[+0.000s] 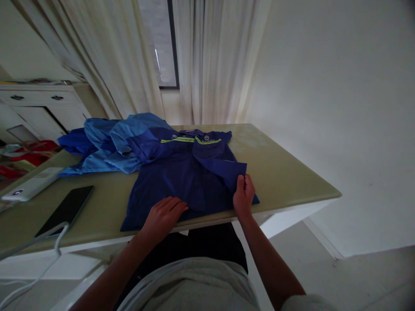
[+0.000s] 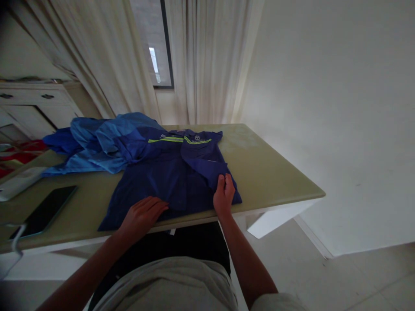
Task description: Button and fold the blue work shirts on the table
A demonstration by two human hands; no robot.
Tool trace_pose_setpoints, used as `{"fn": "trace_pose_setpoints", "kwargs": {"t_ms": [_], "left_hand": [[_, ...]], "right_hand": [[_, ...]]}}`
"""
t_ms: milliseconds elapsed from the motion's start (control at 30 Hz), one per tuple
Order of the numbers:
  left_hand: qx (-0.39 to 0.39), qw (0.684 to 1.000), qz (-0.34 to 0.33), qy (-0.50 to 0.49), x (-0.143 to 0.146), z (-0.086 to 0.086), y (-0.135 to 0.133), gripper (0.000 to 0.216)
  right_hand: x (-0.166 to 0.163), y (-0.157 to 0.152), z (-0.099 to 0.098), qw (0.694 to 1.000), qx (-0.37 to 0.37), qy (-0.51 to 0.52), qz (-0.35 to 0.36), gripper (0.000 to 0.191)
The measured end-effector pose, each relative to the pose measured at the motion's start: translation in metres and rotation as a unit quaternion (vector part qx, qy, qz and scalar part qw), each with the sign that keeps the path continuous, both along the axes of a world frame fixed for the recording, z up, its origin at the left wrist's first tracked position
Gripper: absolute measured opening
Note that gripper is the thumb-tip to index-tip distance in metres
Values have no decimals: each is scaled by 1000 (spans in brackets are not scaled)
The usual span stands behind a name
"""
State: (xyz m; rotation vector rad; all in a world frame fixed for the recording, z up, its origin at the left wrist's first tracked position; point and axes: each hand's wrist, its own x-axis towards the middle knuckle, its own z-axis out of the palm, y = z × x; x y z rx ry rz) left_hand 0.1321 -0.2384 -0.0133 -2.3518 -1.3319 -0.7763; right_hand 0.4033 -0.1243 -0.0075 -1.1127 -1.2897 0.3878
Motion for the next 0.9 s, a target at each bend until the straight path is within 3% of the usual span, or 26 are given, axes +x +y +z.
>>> {"fn": "trace_pose_setpoints", "kwargs": {"t_ms": [167, 367, 567, 767, 900], "left_hand": [[11, 999, 23, -26, 9, 0, -1, 19], [10, 1000, 20, -11, 21, 5, -2, 20], [-38, 999, -1, 3, 33, 7, -8, 24], [-159, 986, -31, -36, 38, 12, -27, 24], [-264, 960, -71, -61, 32, 27, -34, 21]], "right_hand": [[0, -2, 1, 1000, 17, 23, -2, 39], [0, -13, -3, 991, 103, -75, 46, 32], [0, -25, 2, 916, 255, -244, 193, 23], [-1, -53, -3, 866, 207, -379, 253, 29], [10, -70, 12, 835, 93, -430, 330, 28]]}}
